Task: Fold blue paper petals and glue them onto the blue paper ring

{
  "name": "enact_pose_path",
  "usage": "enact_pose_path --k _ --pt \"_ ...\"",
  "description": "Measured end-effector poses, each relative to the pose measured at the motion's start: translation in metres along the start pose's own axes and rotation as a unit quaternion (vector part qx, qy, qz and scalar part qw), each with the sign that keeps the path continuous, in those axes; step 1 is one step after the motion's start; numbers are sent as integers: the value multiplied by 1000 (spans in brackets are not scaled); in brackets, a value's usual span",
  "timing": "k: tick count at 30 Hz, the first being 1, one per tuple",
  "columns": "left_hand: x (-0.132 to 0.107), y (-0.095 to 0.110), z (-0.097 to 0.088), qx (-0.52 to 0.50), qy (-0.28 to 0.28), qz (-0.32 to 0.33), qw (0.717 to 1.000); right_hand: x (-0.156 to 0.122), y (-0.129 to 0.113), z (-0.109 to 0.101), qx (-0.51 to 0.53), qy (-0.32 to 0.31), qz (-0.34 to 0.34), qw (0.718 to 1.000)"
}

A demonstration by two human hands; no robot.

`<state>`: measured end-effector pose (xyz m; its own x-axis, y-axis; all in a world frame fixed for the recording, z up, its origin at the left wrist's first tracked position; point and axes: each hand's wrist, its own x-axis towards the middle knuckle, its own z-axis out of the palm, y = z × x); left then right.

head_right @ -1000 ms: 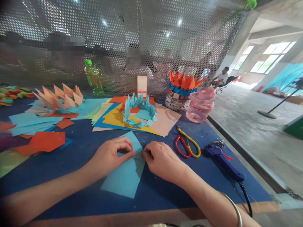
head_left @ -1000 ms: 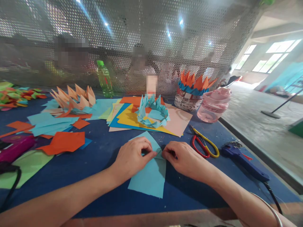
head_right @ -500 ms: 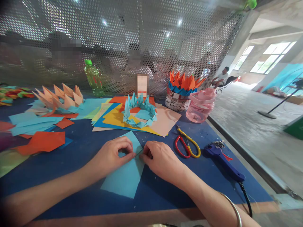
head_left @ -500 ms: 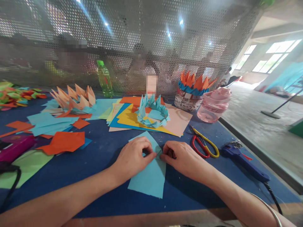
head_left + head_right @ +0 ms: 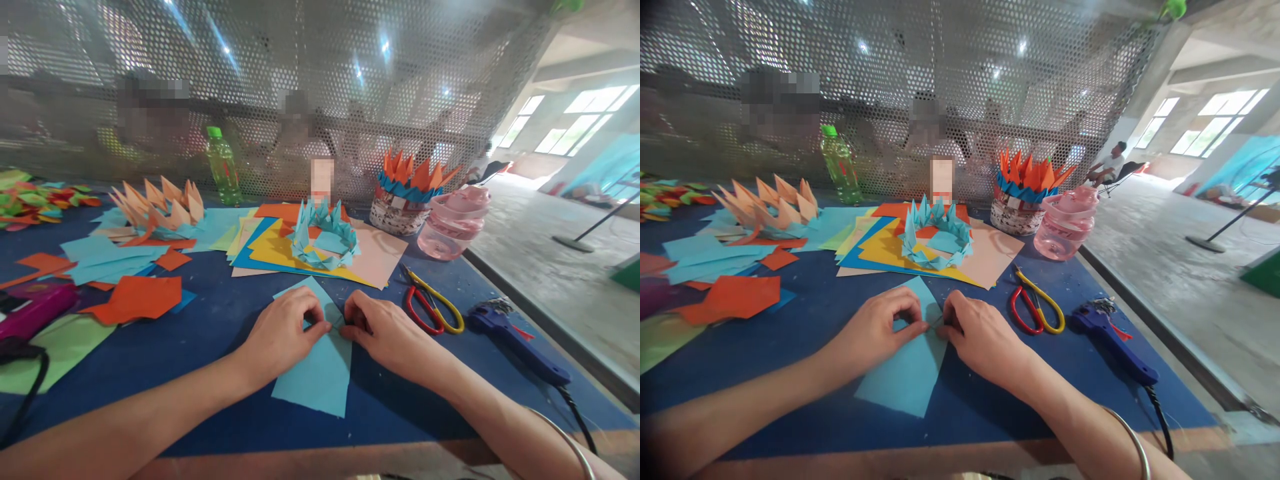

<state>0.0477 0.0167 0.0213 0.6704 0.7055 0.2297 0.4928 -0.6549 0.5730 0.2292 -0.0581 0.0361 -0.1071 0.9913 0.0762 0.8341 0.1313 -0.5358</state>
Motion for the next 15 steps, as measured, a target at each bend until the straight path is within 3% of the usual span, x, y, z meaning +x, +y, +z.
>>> enact_pose_path --k 15 --pt "-1 -2 -4 -15 -24 21 999 -1 0 1 -3 -7 -2 1000"
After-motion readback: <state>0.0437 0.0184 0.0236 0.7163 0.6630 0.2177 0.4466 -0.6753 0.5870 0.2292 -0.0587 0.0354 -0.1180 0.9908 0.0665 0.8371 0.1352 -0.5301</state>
